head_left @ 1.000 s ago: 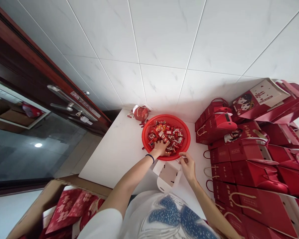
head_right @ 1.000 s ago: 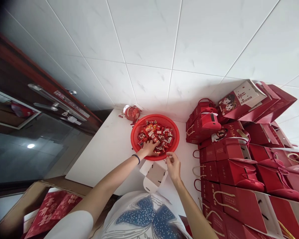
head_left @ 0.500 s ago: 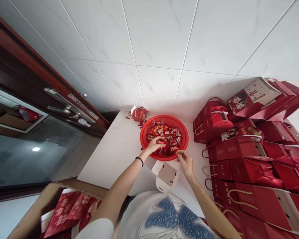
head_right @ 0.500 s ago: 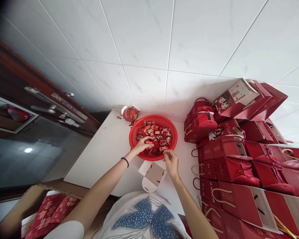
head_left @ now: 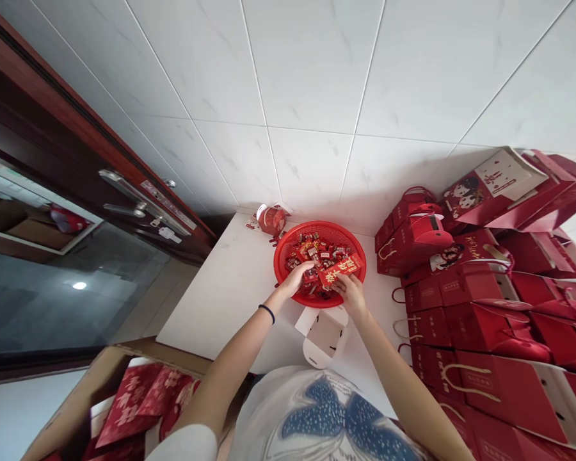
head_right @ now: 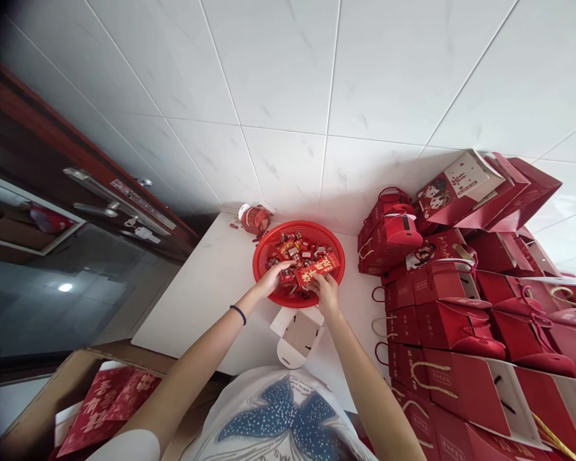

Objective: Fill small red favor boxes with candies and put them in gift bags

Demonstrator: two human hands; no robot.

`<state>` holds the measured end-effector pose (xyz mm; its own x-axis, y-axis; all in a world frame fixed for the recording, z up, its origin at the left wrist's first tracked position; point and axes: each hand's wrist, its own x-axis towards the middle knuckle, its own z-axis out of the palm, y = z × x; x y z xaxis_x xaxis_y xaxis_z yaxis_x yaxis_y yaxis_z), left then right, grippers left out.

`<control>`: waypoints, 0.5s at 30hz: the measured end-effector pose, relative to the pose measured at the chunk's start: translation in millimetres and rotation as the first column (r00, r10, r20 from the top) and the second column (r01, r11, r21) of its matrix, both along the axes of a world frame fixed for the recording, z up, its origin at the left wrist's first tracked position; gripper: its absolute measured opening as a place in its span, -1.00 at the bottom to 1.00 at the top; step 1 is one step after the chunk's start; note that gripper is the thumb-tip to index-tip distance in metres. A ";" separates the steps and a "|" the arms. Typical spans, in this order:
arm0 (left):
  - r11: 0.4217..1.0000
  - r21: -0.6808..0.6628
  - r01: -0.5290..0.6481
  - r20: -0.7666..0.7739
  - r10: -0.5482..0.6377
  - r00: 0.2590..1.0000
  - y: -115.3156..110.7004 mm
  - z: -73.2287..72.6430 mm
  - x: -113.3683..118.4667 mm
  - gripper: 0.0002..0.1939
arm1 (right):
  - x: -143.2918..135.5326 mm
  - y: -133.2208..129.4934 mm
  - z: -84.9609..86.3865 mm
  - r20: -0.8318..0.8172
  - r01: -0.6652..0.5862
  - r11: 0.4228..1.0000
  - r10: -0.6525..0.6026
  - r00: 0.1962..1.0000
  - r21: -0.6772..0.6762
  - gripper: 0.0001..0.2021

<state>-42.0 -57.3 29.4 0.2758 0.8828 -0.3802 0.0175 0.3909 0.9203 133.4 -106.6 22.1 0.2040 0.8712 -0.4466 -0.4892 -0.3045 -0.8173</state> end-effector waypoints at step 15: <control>0.998 -0.056 -0.007 -0.011 0.006 1.000 -2.5 -6.9 -15.2 -0.36 | 27.8 -42.5 3.3 0.022 -0.016 1.000 0.016 1.000 -0.016 -0.83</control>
